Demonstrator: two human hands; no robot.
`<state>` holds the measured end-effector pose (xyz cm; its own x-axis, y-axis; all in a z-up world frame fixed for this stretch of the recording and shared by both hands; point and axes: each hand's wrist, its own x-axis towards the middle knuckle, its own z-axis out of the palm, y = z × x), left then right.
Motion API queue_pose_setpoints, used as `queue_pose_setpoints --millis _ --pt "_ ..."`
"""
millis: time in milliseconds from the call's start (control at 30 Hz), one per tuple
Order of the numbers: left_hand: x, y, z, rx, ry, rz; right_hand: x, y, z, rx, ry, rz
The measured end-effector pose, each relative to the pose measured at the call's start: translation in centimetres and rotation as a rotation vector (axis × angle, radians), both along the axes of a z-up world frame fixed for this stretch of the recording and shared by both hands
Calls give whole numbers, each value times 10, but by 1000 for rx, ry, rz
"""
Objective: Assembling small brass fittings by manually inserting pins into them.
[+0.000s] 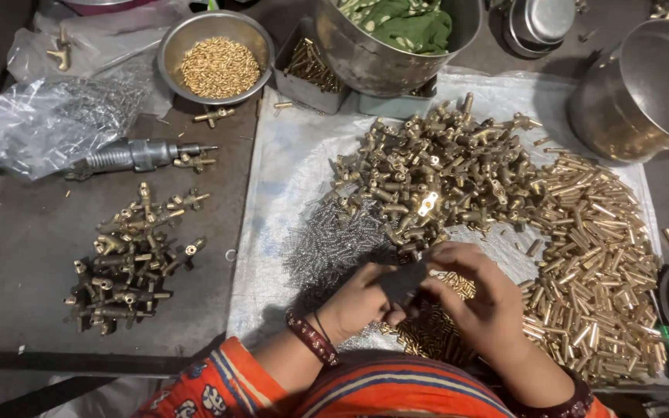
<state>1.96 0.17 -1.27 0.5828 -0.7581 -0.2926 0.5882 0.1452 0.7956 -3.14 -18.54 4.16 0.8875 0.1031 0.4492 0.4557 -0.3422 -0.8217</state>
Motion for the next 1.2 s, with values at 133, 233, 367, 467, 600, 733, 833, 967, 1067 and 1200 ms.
queue_pose_setpoints --millis 133,233,367,467,600,733,833,967,1067,1200 --pt "-1 -1 -6 -24 -141 53 5 -17 9 -110 124 27" --pt "5 5 0 57 -116 96 18 -69 -3 -417 306 -317" --pt "5 5 -8 91 -177 230 19 -134 -22 -826 426 -640" --pt "1 5 0 193 -318 294 10 -147 -33 -1054 367 -614" --pt "4 5 8 244 -391 273 14 -146 -37 -1170 235 -527" --pt "5 4 -7 125 -440 300 19 -139 -37 -1221 208 -557" --pt "7 8 5 45 -31 207 22 -103 -12 -1035 321 -566" --pt "8 7 11 70 148 140 11 -25 15 -418 383 -213" --pt "11 3 10 44 269 174 11 8 19 -410 202 -18" --pt "8 3 2 2 327 198 10 15 8 -456 110 0"
